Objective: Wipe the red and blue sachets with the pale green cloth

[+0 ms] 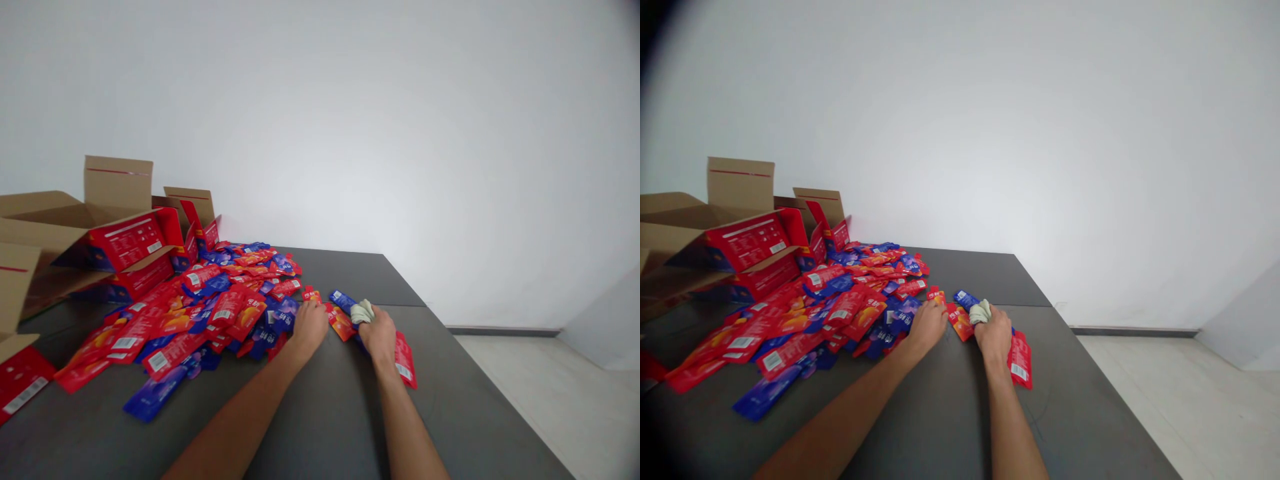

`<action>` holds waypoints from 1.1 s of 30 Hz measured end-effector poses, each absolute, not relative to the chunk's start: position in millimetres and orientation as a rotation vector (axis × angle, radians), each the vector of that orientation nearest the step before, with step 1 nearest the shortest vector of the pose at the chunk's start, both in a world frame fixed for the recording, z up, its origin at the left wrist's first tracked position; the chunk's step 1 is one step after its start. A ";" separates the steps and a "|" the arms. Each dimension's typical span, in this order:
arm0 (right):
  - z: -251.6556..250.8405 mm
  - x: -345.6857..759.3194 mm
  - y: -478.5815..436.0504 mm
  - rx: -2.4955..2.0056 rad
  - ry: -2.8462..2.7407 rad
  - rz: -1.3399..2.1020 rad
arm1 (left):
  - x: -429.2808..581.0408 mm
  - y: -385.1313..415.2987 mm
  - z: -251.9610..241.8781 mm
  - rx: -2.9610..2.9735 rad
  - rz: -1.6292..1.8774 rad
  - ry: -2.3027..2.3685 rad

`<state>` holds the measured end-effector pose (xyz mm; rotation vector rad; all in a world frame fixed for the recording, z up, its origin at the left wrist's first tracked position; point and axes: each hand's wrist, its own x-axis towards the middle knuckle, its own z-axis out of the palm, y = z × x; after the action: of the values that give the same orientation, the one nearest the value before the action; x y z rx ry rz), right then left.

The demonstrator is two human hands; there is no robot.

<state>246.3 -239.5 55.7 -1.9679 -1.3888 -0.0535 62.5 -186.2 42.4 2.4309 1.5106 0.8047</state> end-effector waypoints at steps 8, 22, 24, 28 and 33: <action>56.3 245.8 -238.8 -2.010 -1.333 -0.080 | 91.5 -214.1 31.1 2.491 0.605 1.224; 66.1 212.3 -240.7 -1.561 -1.411 0.011 | 35.1 -228.8 43.8 1.461 1.155 1.110; 70.4 200.5 -243.5 -1.430 -1.431 0.066 | 19.4 -225.7 49.6 1.038 1.155 0.868; 78.1 174.1 -254.1 -1.235 -1.571 0.150 | 3.3 -225.4 56.5 0.643 1.109 0.453; 73.9 144.8 -269.0 -1.106 -1.869 0.170 | 4.1 -224.3 55.7 0.471 1.087 0.394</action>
<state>144.8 -269.0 73.9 -1.1058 -1.8694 0.1698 4.1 -224.3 55.7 0.4712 0.3938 1.0872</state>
